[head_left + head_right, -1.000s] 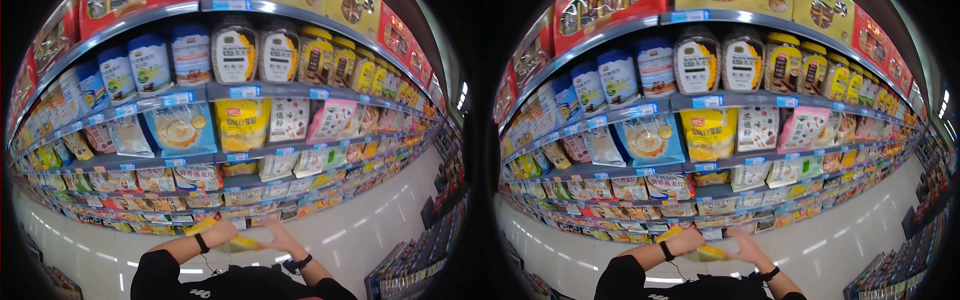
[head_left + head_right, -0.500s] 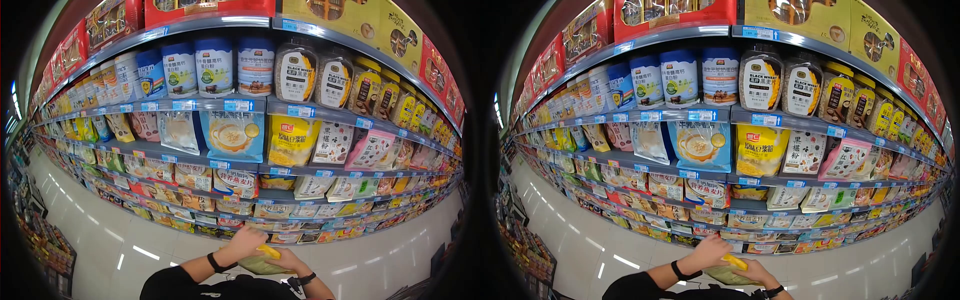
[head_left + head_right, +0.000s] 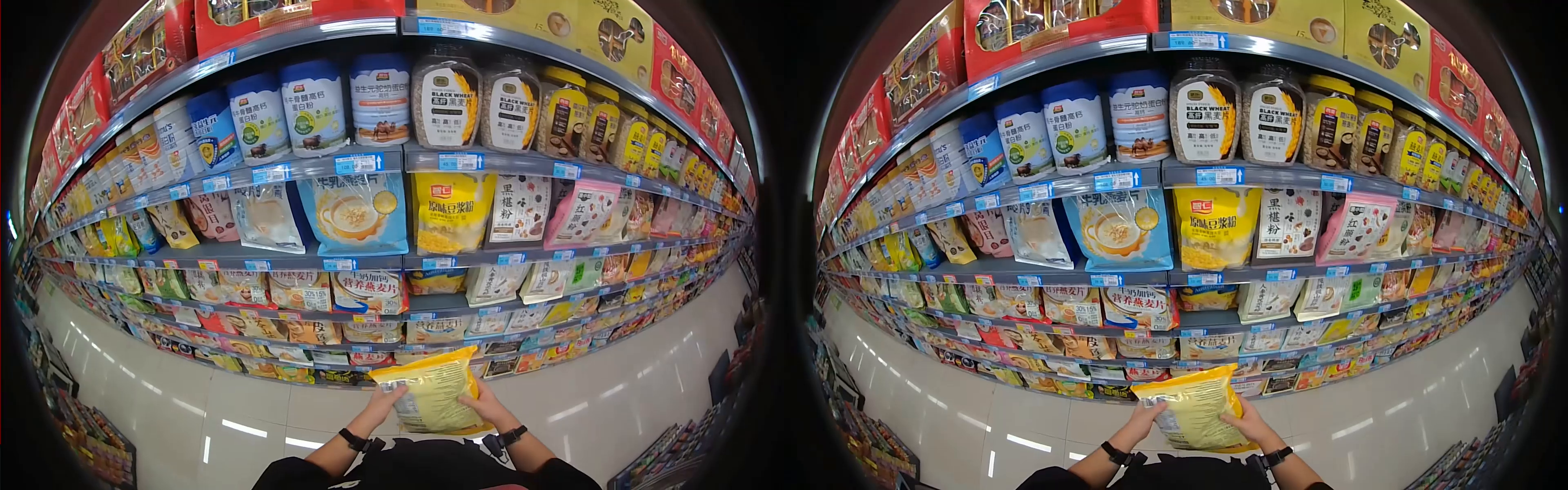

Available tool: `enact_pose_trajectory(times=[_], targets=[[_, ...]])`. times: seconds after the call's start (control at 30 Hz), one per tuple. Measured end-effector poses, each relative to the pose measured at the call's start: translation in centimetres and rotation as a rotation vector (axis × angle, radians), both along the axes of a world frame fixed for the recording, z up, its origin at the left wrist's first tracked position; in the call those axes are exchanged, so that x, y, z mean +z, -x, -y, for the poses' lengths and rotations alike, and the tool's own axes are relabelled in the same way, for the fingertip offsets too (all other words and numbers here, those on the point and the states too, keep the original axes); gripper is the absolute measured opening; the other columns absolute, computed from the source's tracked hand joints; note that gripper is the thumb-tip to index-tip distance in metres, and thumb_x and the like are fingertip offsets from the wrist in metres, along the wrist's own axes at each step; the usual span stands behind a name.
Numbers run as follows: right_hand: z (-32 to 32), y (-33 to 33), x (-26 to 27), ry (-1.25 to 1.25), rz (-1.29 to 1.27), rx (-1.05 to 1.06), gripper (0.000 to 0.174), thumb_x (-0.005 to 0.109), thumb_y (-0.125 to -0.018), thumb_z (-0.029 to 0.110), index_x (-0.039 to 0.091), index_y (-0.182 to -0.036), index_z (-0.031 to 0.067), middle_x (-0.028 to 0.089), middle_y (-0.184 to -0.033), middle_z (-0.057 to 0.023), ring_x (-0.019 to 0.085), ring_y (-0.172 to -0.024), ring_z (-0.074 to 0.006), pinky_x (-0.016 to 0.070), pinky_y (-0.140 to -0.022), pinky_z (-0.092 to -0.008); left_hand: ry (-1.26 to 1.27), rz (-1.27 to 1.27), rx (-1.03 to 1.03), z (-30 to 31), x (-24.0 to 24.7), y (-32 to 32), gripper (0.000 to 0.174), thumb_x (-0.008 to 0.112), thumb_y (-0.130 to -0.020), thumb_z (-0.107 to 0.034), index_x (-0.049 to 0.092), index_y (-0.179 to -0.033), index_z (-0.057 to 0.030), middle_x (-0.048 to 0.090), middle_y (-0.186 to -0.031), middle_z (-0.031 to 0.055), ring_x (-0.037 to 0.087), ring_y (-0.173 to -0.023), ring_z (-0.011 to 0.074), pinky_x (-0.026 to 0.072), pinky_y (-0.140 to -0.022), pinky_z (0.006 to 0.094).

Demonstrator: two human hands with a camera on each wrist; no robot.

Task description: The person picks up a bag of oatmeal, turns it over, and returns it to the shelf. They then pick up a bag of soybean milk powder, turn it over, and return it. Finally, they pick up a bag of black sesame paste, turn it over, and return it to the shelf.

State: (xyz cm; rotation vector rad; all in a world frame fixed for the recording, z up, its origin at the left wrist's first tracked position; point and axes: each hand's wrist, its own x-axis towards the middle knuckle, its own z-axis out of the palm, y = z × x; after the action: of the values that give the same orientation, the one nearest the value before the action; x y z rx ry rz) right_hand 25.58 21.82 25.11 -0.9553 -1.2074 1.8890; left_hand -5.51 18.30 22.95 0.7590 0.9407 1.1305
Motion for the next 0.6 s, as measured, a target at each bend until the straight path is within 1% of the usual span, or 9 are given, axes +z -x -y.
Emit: enact_pose_trajectory(times=[0.07,0.13,0.23,0.27,0.3,0.4,0.5,0.53,0.6], targets=[[0.9,0.2,2.2,-0.09,0.075,0.047,0.091,0.089,-0.081,0.013,0.036,-0.154,-0.0009,0.058,-0.14,-0.0109,0.056,-0.129,-0.0206,0.0469,-0.109,-0.0369,-0.031,-0.011,0.027,0.3,2.1,-1.1,0.074,0.087,-0.084,-0.024,0.047,-0.141,-0.0011,0.062,-0.133,0.0082,0.061,-0.118,0.0191,0.0498,-0.103,0.0363],[2.0,0.7,5.3,-0.68,0.229,0.037,0.102,0.095,-0.075,0.019,0.034,-0.155,-0.0005,0.054,-0.145,-0.0125,0.054,-0.131,-0.0244,0.0461,-0.11,-0.0394,-0.496,-0.276,0.041,1.6,6.9,-2.1,0.071,0.087,-0.081,-0.016,0.049,-0.14,-0.0013,0.061,-0.132,0.0103,0.06,-0.121,0.0209,0.0487,-0.105,0.0388],[1.8,0.2,0.8,-0.388,-0.018,-0.161,0.098,0.096,-0.072,0.019,0.041,-0.15,-0.0005,0.055,-0.145,-0.014,0.056,-0.13,-0.0258,0.0476,-0.11,-0.042,-0.574,-0.388,0.094,0.9,11.0,-4.0,0.068,0.09,-0.078,-0.016,0.053,-0.133,-0.0006,0.065,-0.124,0.0098,0.062,-0.115,0.0189,0.0511,-0.101,0.0385],[1.1,0.3,1.4,-0.33,0.25,-0.156,0.082,0.094,-0.074,0.016,0.051,-0.141,-0.0008,0.064,-0.134,-0.0137,0.062,-0.121,-0.0244,0.0521,-0.105,-0.0422,-0.393,-0.464,0.034,-0.4,10.1,-4.2,0.059,0.088,-0.082,-0.017,0.057,-0.13,-0.0015,0.068,-0.116,0.0074,0.065,-0.107,0.0169,0.054,-0.094,0.0373],[1.2,0.4,1.8,-0.171,0.096,-0.212,0.068,0.092,-0.077,0.013,0.057,-0.134,-0.0001,0.069,-0.122,-0.0125,0.066,-0.113,-0.0228,0.0553,-0.1,-0.0416,-0.188,-0.295,0.035,-2.2,8.1,-4.6,0.049,0.084,-0.085,-0.015,0.06,-0.126,-0.0028,0.07,-0.108,0.0055,0.067,-0.1,0.0157,0.0556,-0.089,0.0364],[3.4,0.2,3.4,-0.413,0.053,-0.303,0.076,0.092,-0.076,0.009,0.05,-0.14,0.0012,0.065,-0.13,-0.0113,0.064,-0.119,-0.0222,0.0539,-0.102,-0.0421,-0.591,-0.38,0.065,-1.0,10.5,-4.4,0.054,0.083,-0.086,-0.013,0.055,-0.131,-0.002,0.065,-0.12,0.0061,0.062,-0.112,0.0163,0.0526,-0.097,0.0362],[4.9,-0.1,8.0,-0.808,0.12,-0.221,0.09,0.094,-0.074,0.011,0.041,-0.146,0.0026,0.059,-0.138,-0.0121,0.061,-0.124,-0.0238,0.0518,-0.107,-0.0423,-0.701,-0.016,-0.092,1.2,15.8,-4.9,0.057,0.081,-0.085,-0.012,0.053,-0.134,-0.001,0.063,-0.126,0.0094,0.06,-0.118,0.0182,0.0504,-0.103,0.0367],[4.6,-0.7,6.5,-0.785,0.123,-0.231,0.09,0.094,-0.074,0.011,0.041,-0.146,0.0026,0.059,-0.138,-0.0121,0.061,-0.124,-0.0238,0.0518,-0.107,-0.0423,-0.678,-0.015,-0.104,0.6,14.5,-5.0,0.057,0.081,-0.085,-0.012,0.053,-0.134,-0.001,0.063,-0.126,0.0094,0.06,-0.118,0.0182,0.0504,-0.103,0.0367],[3.4,-1.3,1.5,-0.185,-0.051,-0.325,0.09,0.096,-0.072,0.017,0.045,-0.144,0.0022,0.058,-0.14,-0.0126,0.057,-0.129,-0.0245,0.0484,-0.11,-0.0427,-0.484,-0.239,-0.111,-2.6,9.9,-4.9,0.063,0.084,-0.084,-0.011,0.052,-0.137,-0.0015,0.064,-0.129,0.0094,0.06,-0.12,0.0166,0.05,-0.104,0.0357]])
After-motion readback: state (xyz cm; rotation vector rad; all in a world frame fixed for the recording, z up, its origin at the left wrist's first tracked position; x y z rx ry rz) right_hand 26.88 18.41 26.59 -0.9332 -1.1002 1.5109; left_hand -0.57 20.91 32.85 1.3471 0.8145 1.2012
